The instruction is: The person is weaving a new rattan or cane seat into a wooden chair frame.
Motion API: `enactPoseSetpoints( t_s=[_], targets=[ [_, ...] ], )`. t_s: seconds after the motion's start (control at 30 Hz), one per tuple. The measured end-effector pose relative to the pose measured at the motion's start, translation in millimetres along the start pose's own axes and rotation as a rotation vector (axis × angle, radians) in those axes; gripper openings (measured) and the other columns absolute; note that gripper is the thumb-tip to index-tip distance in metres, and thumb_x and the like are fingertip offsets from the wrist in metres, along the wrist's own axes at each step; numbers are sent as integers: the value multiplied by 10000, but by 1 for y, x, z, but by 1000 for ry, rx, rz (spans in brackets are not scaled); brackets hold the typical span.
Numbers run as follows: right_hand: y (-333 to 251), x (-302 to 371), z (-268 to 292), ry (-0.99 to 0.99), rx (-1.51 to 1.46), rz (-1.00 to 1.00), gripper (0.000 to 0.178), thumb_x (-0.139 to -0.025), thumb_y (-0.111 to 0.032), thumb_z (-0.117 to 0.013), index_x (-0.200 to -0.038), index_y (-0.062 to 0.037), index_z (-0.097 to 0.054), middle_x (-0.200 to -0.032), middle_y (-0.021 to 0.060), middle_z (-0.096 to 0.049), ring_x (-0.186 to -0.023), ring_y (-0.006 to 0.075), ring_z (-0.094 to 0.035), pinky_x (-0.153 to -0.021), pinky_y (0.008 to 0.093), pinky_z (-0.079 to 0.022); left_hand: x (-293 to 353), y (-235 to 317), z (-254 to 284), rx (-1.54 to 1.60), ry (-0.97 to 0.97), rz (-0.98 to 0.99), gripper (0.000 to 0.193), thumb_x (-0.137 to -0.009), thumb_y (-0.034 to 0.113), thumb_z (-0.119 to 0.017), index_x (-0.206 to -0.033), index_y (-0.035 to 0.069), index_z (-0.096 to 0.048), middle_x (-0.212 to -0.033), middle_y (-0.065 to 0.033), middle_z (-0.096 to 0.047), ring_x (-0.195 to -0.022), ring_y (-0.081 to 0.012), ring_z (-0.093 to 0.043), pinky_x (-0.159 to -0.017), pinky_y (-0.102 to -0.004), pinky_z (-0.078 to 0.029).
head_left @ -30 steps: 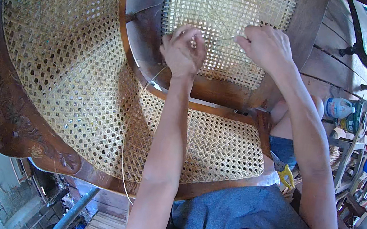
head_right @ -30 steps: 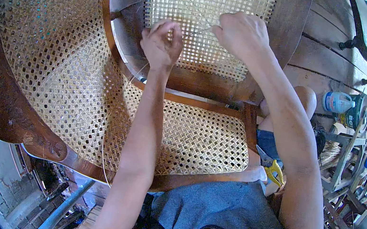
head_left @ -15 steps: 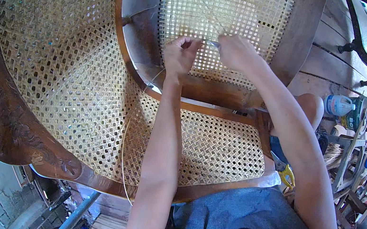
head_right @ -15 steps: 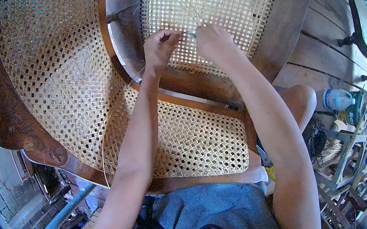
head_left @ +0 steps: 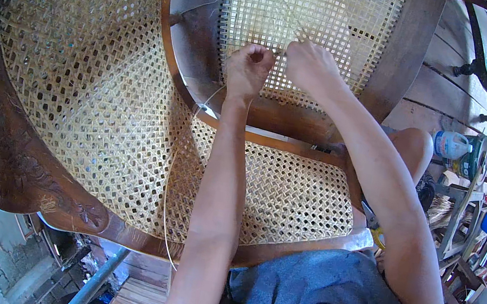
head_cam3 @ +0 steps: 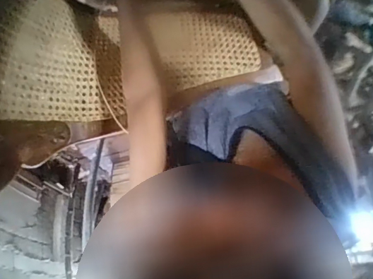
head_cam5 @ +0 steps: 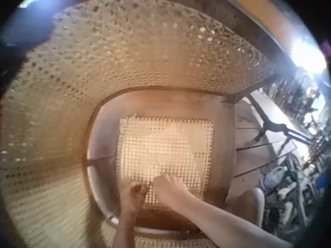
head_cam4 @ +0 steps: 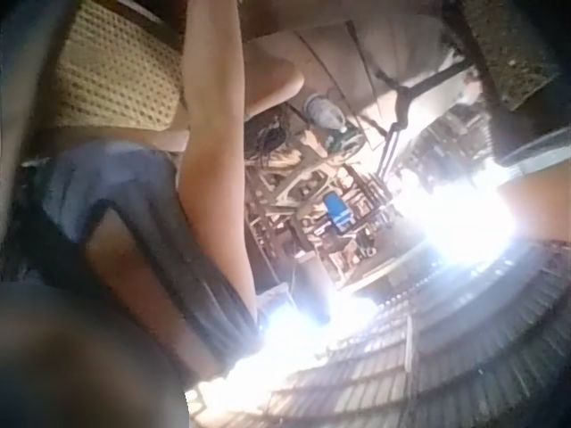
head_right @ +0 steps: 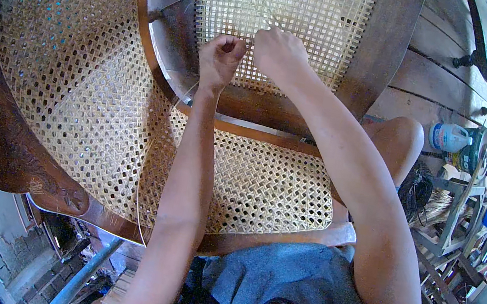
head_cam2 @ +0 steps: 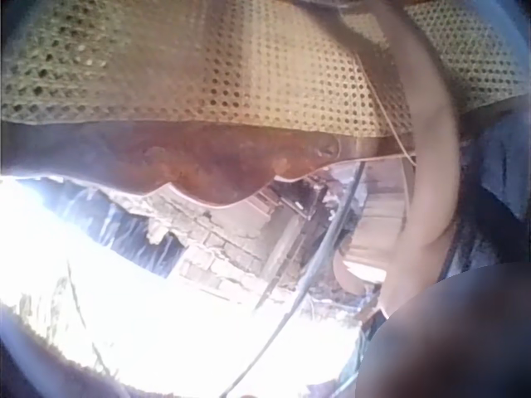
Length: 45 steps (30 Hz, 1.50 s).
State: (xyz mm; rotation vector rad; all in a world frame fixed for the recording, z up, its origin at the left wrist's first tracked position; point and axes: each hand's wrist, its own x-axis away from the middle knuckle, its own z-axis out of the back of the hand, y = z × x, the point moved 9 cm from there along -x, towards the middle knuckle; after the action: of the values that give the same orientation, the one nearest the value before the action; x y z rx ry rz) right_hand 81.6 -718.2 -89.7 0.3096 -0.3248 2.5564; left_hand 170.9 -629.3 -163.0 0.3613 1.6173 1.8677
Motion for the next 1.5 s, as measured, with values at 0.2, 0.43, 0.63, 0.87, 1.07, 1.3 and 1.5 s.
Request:
enactPoseSetpoints(
  t_s=[0.2,0.43,0.63,0.87,1.07,1.3,1.5],
  targets=[
    [4,-3,1,-175,26,-78,186,-817,-62,-541,-919,23,-671,-967,196,-685,-941,317,-676,-828,437,-541,-4,0,-9,-16,-74,5,85,-872,59,-642,-873,-5,-698,-753,-17,-670,-690,-75,-584,-628,-234,-477],
    [22,-12,-6,-128,-34,-207,190,-891,-149,-546,-912,-28,-692,-881,129,-691,-866,265,-679,-734,414,-539,3,11,-14,-180,-83,157,146,-808,140,-734,-876,13,-708,-777,-53,-697,-710,-116,-626,-670,-266,-512],
    [39,7,8,-22,91,-171,352,-954,-312,-468,-883,-62,-705,-820,116,-680,-815,206,-671,-734,375,-527,16,41,-19,-379,139,-159,70,-784,57,-689,-841,16,-685,-761,-37,-677,-679,-107,-604,-637,-255,-500],
    [77,36,58,133,98,-172,529,-955,-473,-445,-759,-42,-681,-762,148,-682,-715,267,-685,-714,437,-542,23,31,-14,-152,193,-234,118,-776,115,-693,-864,65,-632,-855,-80,-610,-774,-152,-580,-636,-269,-465],
    [91,34,29,132,-602,-99,526,-912,-512,-514,-912,-16,-687,-938,133,-699,-707,219,-678,-673,391,-530,38,-19,30,-339,155,385,190,-837,273,-687,-862,97,-620,-792,-48,-625,-751,-143,-592,-635,-322,-446],
    [41,7,24,23,-842,317,387,-910,-379,-559,-1112,-59,-640,-907,102,-686,-828,200,-652,-751,366,-517,55,-8,5,912,148,465,79,-883,168,-642,-950,138,-611,-877,25,-605,-863,-106,-545,-843,-362,-413],
    [-14,-3,31,-72,-258,459,354,-957,-384,-481,-1041,-73,-626,-876,177,-658,-820,303,-652,-776,454,-512,56,1,21,890,246,470,185,-843,280,-663,-954,178,-556,-918,48,-587,-923,-100,-499,-837,-354,-332]
  ],
)
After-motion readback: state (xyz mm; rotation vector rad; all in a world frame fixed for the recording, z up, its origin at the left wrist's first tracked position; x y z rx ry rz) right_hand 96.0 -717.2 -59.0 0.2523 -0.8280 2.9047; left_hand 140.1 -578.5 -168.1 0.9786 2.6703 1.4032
